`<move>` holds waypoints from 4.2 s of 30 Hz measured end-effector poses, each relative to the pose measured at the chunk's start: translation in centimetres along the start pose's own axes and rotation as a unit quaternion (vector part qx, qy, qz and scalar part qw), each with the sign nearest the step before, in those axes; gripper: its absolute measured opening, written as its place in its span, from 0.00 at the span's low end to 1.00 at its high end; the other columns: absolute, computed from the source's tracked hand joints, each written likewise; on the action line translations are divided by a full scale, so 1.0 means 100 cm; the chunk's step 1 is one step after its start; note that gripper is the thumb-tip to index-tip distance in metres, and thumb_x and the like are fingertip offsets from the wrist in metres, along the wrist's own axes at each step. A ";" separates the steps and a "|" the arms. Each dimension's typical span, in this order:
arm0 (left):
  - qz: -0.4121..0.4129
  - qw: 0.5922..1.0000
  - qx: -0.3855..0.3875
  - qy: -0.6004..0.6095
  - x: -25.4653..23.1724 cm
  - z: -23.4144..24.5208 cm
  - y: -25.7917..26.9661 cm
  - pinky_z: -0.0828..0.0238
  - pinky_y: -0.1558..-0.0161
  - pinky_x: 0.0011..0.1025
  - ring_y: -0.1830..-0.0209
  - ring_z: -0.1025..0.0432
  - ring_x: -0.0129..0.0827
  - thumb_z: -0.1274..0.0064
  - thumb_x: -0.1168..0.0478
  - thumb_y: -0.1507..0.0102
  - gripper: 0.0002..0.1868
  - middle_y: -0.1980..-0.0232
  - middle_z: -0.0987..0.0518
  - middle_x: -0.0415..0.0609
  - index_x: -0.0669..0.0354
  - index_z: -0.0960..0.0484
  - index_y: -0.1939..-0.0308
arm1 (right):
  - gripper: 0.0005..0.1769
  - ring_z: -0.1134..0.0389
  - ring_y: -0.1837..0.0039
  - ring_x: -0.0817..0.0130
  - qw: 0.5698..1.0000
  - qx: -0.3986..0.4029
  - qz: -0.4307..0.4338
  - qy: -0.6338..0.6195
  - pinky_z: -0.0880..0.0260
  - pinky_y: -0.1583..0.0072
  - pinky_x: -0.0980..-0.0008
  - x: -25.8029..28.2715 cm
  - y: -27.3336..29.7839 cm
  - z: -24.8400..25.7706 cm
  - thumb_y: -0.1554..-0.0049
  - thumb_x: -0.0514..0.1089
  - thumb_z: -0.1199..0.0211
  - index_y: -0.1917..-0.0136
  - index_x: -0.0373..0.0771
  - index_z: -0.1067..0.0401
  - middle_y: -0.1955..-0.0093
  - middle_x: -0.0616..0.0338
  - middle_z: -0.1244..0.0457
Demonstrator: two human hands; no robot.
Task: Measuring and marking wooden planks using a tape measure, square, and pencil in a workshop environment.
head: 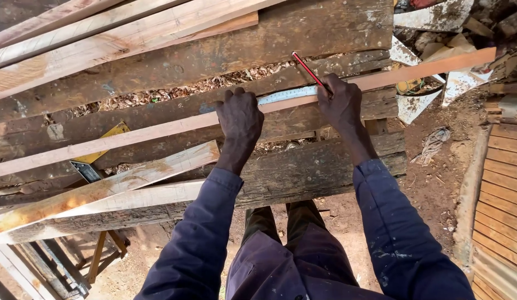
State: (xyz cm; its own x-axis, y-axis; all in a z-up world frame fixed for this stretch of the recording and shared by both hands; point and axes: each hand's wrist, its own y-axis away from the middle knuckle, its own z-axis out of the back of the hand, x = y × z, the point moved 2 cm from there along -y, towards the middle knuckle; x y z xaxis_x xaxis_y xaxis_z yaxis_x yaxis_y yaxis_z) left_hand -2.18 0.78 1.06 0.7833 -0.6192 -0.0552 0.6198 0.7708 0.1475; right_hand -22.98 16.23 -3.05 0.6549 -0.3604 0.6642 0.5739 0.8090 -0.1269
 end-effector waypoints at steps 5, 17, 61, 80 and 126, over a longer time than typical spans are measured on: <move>-0.027 0.999 -0.025 -0.002 -0.002 0.006 0.008 0.30 0.56 0.43 0.58 0.25 0.46 0.42 0.64 0.48 0.08 0.63 0.20 0.47 0.54 0.12 0.65 | 0.06 0.30 0.66 0.61 0.971 -0.033 -0.064 -0.226 0.28 0.62 0.65 0.020 0.006 0.024 0.35 0.39 0.40 0.46 0.38 0.25 0.69 0.52 0.33; -0.022 0.999 0.038 -0.018 0.001 -0.001 0.005 0.30 0.52 0.46 0.55 0.27 0.46 0.46 0.65 0.44 0.08 0.59 0.20 0.48 0.56 0.13 0.63 | 0.11 0.38 0.66 0.71 0.891 -0.214 -0.120 -0.382 0.32 0.61 0.68 -0.065 0.014 0.060 0.34 0.44 0.31 0.54 0.35 0.25 0.66 0.57 0.38; -0.027 0.997 -0.042 -0.056 0.005 -0.011 0.013 0.33 0.53 0.39 0.57 0.27 0.38 0.42 0.52 0.37 0.08 0.63 0.21 0.42 0.48 0.12 0.64 | 0.05 0.31 0.68 0.71 0.901 -0.005 -0.168 -0.401 0.23 0.65 0.74 -0.051 -0.004 0.056 0.46 0.33 0.34 0.56 0.28 0.23 0.68 0.41 0.32; -0.090 0.980 0.033 0.176 -0.114 -0.002 -0.023 0.20 0.61 0.48 0.64 0.21 0.50 0.42 0.56 0.44 0.05 0.69 0.19 0.50 0.46 0.11 0.70 | 0.14 0.28 0.59 0.66 0.955 0.021 -0.082 -0.284 0.24 0.63 0.71 -0.085 -0.011 0.180 0.38 0.42 0.29 0.42 0.32 0.23 0.50 0.44 0.32; -0.074 0.996 -0.041 0.031 -0.200 -0.022 -0.027 0.24 0.57 0.41 0.59 0.26 0.45 0.44 0.62 0.45 0.07 0.68 0.21 0.47 0.48 0.10 0.68 | 0.07 0.33 0.67 0.73 0.911 -0.016 -0.088 -0.402 0.33 0.71 0.78 -0.189 -0.018 0.156 0.36 0.28 0.29 0.53 0.22 0.26 0.51 0.37 0.30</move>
State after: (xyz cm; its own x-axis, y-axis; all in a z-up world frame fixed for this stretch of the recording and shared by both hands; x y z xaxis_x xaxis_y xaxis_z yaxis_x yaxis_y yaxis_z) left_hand -19.43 11.41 -0.39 0.6823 -0.7193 -0.1307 0.7292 0.6824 0.0516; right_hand -44.03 28.87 -3.90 -0.0134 -0.0169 0.9998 0.6576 0.7531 0.0216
